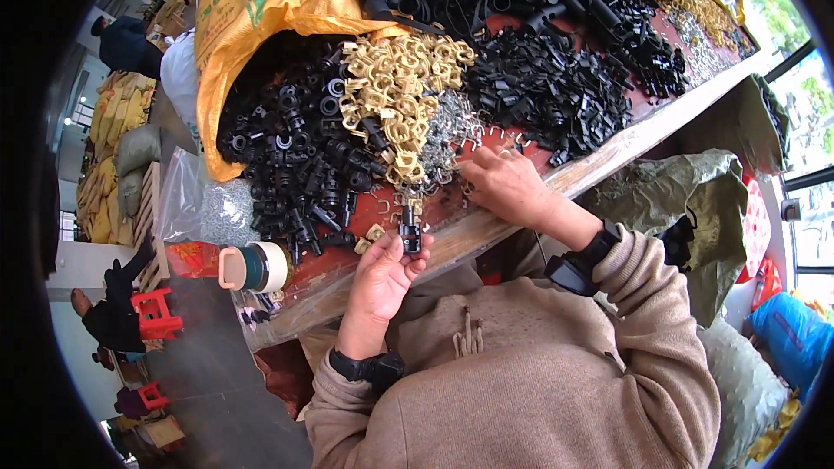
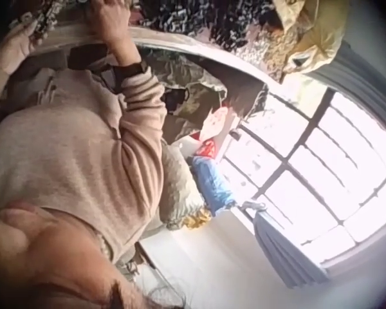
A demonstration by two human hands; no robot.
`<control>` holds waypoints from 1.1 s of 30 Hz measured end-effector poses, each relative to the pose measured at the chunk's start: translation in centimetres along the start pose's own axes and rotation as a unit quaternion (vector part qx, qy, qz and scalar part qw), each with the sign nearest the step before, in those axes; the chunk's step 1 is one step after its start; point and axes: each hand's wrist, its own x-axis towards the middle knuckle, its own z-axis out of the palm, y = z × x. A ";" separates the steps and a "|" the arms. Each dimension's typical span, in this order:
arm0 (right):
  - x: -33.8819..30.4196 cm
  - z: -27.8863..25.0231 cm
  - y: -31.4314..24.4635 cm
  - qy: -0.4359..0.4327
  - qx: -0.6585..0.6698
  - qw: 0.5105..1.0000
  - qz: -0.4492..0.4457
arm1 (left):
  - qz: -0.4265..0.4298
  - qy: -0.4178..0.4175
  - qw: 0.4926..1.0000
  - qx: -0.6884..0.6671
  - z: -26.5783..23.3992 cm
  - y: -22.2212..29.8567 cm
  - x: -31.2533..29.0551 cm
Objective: The person assembles components by hand by inserting a small metal clip into a black plastic housing and then snapping a beige plastic piece into the assembly. The person repeats this process and places the completed units into a large green bag.
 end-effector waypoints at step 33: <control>0.8 0.3 -1.8 -0.137 0.548 0.809 0.164 | 0.070 -0.013 0.997 -0.035 0.4 -0.2 2.4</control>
